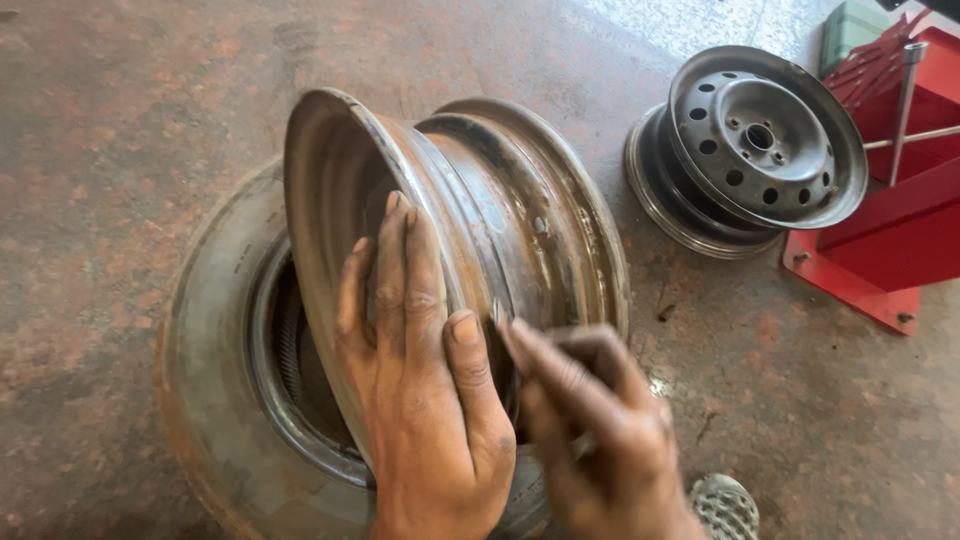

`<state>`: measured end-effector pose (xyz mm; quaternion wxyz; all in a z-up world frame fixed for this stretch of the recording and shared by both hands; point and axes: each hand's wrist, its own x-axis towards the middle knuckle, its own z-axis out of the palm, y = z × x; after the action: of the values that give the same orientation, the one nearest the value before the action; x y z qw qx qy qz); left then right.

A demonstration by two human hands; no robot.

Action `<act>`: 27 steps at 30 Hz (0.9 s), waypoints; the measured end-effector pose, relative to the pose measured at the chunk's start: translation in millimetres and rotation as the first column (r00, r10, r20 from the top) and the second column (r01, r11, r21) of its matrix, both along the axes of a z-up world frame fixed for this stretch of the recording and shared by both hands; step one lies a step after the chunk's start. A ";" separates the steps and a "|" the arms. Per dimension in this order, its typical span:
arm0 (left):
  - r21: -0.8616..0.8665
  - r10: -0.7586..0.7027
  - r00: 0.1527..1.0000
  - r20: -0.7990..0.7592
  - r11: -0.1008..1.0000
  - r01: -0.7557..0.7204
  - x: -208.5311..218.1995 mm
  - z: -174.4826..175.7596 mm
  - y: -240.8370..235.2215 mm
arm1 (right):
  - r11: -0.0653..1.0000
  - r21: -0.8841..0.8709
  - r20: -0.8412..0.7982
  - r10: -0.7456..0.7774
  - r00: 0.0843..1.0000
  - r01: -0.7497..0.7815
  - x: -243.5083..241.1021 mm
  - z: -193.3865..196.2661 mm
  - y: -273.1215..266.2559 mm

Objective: The person scrubs the inner rim of a metal wheel with a dark abrasive pad. The wheel is positioned upright on top of a tire. The person rotates the wheel with one hand while scrubbing the surface with the other. Another wheel is visible in the background.

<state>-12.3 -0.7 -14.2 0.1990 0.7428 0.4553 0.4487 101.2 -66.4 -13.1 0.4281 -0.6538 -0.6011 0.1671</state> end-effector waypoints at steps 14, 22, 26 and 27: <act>-0.036 -0.018 0.995 0.102 0.999 0.022 1.6 -6.4 -2.6 | 0.974 0.218 0.360 -0.025 0.933 -0.058 18.8 -1.1 100.7; -0.010 -0.059 0.988 0.146 0.998 0.061 -2.1 -9.0 0.0 | 0.967 0.249 0.290 -0.128 0.948 0.055 -0.9 -8.6 46.9; -0.013 -0.042 0.993 0.110 0.999 0.044 -1.6 -11.2 -2.0 | 0.992 0.122 0.253 -0.054 0.966 0.023 21.7 -3.9 104.2; -0.015 -0.040 0.993 0.107 0.999 0.042 -3.3 -10.3 -1.5 | 0.991 0.134 0.275 -0.041 0.961 0.004 19.9 0.2 108.8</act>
<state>-15.6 -2.2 -24.5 0.2384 0.7253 0.4325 0.4796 121.1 42.4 -12.9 0.3842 -0.6476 -0.6574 0.0290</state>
